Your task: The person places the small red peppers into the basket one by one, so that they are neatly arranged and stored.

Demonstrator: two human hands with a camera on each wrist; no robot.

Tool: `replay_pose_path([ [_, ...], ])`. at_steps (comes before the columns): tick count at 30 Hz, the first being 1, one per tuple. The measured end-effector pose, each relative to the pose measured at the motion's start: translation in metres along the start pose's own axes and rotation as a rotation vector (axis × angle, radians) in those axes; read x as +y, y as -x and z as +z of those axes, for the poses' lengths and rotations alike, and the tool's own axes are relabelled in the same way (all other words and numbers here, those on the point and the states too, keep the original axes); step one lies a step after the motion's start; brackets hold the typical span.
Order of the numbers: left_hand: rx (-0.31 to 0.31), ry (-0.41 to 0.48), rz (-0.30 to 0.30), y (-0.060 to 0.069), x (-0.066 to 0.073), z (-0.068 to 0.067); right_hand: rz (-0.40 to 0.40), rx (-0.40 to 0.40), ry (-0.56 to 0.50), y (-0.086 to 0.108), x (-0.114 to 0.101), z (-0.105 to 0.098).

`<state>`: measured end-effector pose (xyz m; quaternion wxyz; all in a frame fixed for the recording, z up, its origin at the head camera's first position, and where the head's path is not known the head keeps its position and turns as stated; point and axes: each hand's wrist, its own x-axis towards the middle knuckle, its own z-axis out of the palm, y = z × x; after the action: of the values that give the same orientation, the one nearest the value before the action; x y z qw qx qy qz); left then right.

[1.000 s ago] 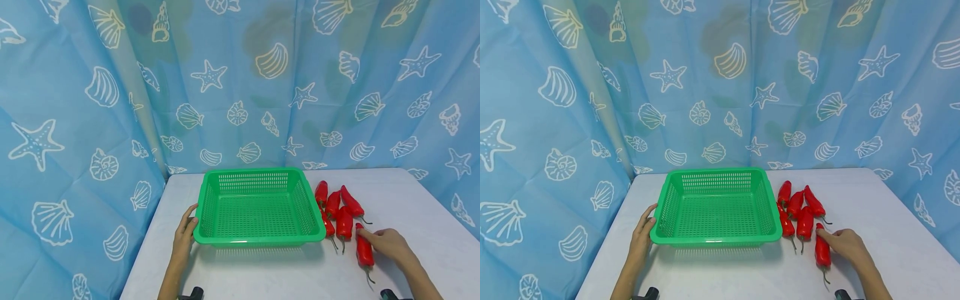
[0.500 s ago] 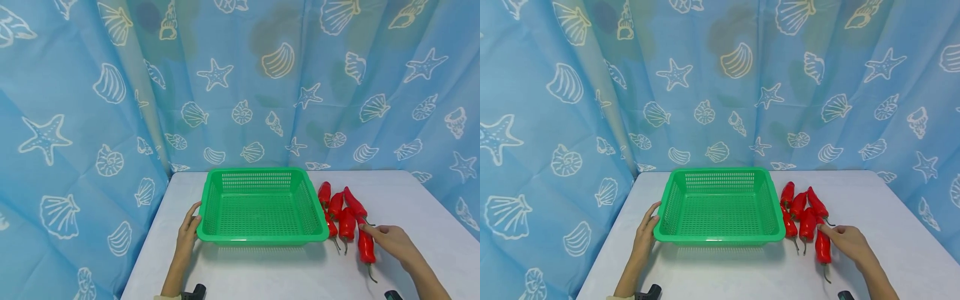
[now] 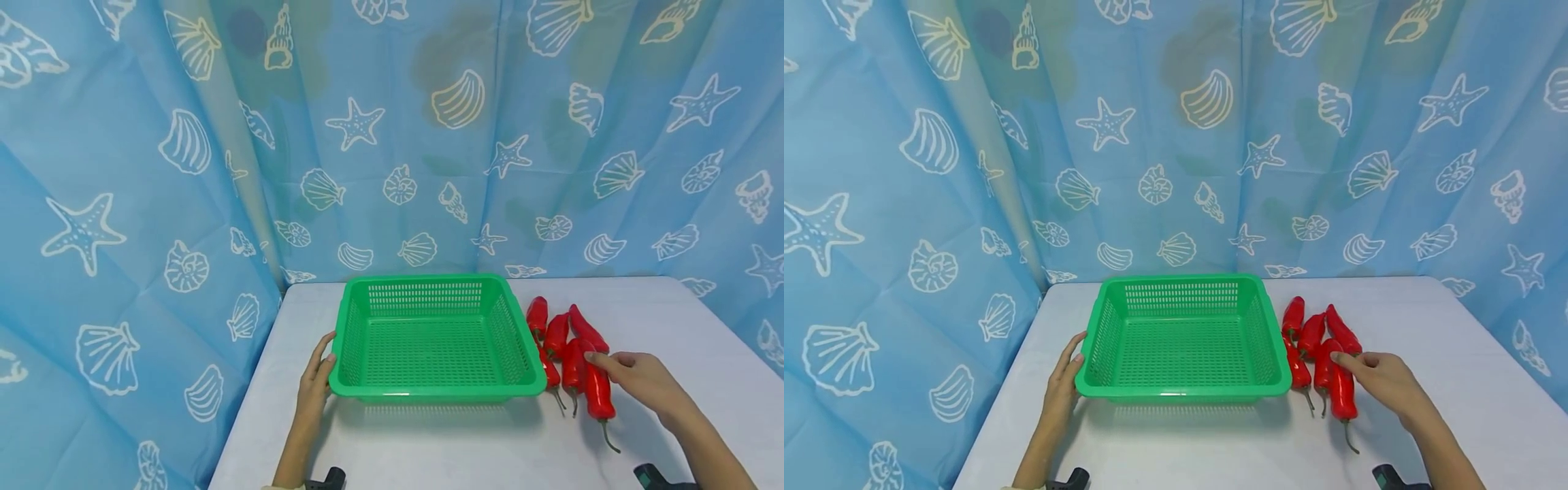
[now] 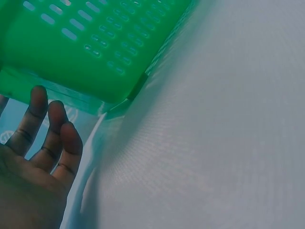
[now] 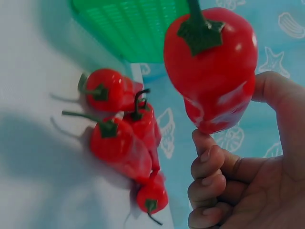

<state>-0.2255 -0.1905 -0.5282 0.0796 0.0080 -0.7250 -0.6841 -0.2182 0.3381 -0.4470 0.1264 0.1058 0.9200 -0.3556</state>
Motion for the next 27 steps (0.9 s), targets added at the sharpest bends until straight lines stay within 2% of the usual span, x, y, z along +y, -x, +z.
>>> replay_pose_path([
  [15,0.003,-0.021,-0.035,0.007,-0.001,0.001,-0.103,-0.002,-0.021,0.004,-0.028,-0.005],
  [21,-0.017,0.015,-0.011,0.005,-0.002,0.000,-0.155,0.006,-0.019,0.005,-0.043,-0.002],
  [27,-0.013,-0.007,0.009,0.003,-0.001,0.000,-0.197,0.013,-0.044,0.004,-0.058,0.002],
])
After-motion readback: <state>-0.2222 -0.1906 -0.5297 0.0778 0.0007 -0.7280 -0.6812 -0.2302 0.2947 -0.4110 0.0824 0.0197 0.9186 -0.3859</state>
